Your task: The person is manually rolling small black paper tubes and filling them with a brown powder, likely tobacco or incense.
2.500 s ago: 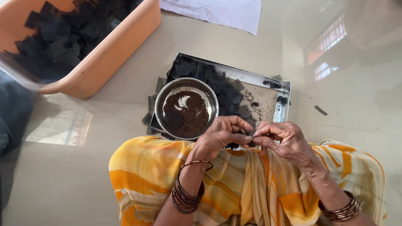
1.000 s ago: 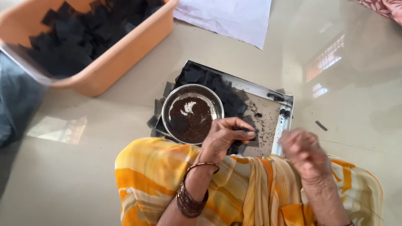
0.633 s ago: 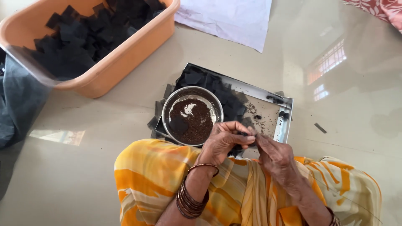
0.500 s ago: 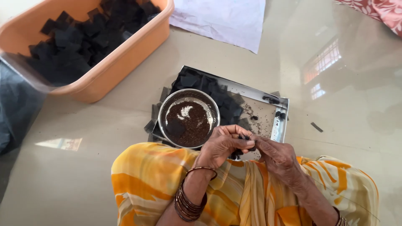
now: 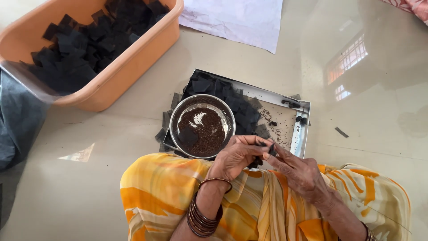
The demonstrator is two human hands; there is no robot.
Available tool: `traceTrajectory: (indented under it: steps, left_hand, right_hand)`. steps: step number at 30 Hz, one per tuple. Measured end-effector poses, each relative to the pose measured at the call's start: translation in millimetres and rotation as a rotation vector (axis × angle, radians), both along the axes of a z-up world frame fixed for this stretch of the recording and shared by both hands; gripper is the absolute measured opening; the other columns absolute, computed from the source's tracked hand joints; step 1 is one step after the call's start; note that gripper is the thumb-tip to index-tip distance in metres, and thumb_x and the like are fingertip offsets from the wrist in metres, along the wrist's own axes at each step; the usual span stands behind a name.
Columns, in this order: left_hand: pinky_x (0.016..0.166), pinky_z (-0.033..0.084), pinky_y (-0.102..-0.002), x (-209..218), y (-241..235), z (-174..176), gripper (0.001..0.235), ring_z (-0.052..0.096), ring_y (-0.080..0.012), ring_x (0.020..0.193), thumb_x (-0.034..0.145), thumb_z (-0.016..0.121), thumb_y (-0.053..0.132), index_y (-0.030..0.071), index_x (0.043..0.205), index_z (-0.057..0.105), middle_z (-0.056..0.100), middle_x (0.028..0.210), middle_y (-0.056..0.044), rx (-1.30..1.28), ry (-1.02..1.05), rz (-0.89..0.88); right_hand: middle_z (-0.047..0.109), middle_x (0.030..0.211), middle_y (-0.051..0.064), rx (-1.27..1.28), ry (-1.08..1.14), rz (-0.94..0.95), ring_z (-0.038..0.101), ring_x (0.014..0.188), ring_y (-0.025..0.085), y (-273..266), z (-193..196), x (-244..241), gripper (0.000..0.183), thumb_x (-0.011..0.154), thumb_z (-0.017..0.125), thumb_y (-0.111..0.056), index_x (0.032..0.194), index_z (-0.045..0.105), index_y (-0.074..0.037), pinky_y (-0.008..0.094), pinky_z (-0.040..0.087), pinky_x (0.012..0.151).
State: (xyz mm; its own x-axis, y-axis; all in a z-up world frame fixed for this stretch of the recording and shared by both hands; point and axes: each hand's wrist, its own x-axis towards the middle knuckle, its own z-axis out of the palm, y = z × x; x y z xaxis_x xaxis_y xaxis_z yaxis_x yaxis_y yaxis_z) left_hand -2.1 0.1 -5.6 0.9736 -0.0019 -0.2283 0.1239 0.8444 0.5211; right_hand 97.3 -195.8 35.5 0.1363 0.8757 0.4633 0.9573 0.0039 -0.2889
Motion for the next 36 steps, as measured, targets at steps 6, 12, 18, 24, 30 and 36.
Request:
traceTrajectory:
  steps: [6, 12, 18, 24, 30, 36]
  left_hand:
    - [0.074, 0.059, -0.027, 4.5, -15.7, 8.0, 0.013, 0.071, -0.0139, 0.076, 0.084, 0.077, -0.003, 0.003, 0.096, 0.076, 0.077, 0.092, -0.008, 0.082, -0.004, 0.175]
    - [0.070, 0.056, -0.028, -3.6, 4.8, 23.9, 0.012, 0.064, -0.0107, 0.075, 0.086, 0.078, -0.003, 0.009, 0.088, 0.076, 0.076, 0.089, -0.006, 0.069, -0.173, 0.421]
    - [0.070, 0.053, -0.026, -12.7, -2.4, 39.9, 0.005, 0.065, -0.0123, 0.080, 0.090, 0.074, 0.002, 0.006, 0.092, 0.072, 0.074, 0.094, -0.008, 0.137, -0.161, 0.146]
    - [0.081, 0.061, -0.030, -6.4, 8.6, 30.4, 0.006, 0.074, -0.0208, 0.088, 0.094, 0.071, 0.004, -0.001, 0.096, 0.069, 0.078, 0.097, -0.018, 0.081, -0.077, 0.133]
    - [0.071, 0.059, -0.026, 6.0, 17.3, 27.7, 0.015, 0.075, -0.0199, 0.082, 0.093, 0.068, 0.002, -0.004, 0.105, 0.074, 0.077, 0.096, -0.019, 0.143, 0.089, 0.151]
    - [0.064, 0.054, -0.023, 12.7, 25.0, 17.5, 0.012, 0.075, -0.0190, 0.080, 0.091, 0.070, 0.002, -0.004, 0.100, 0.075, 0.078, 0.095, -0.019, 0.073, 0.043, 0.147]
  right_hand:
    - [0.069, 0.131, 0.017, 0.133, 0.329, -0.189, 0.077, 0.077, 0.011, -3.2, -14.2, -13.1, 0.059, 0.089, 0.064, 0.009, 0.144, 0.055, -0.010, 0.023, 0.064, 0.058]
    - [0.073, 0.106, 0.019, 0.683, 1.689, -0.589, 0.046, 0.046, 0.002, -50.6, -47.3, 39.4, 0.020, 0.100, 0.057, 0.006, 0.093, 0.070, -0.008, 0.018, 0.039, 0.036]
    - [0.071, 0.099, 0.022, 0.780, 1.933, -0.453, 0.034, 0.046, 0.001, -106.3, -98.6, 104.5, 0.018, 0.088, 0.054, 0.010, 0.089, 0.066, -0.004, 0.015, 0.035, 0.043]
    - [0.065, 0.087, 0.017, 0.210, 1.562, -0.904, 0.074, 0.069, 0.015, -95.1, -23.7, 105.7, 0.019, 0.090, 0.059, -0.009, 0.106, 0.068, -0.003, 0.024, 0.057, 0.056]
    - [0.067, 0.081, 0.018, 0.243, 0.556, -0.909, 0.060, 0.064, 0.018, -137.7, -65.0, 178.6, 0.010, 0.107, 0.063, 0.002, 0.107, 0.072, 0.007, 0.028, 0.050, 0.054]
    - [0.073, 0.099, -0.004, -0.083, 0.029, -0.509, 0.072, 0.089, 0.019, 24.7, -136.0, 159.8, 0.015, 0.082, 0.068, -0.021, 0.096, 0.073, -0.027, 0.034, 0.063, 0.074]
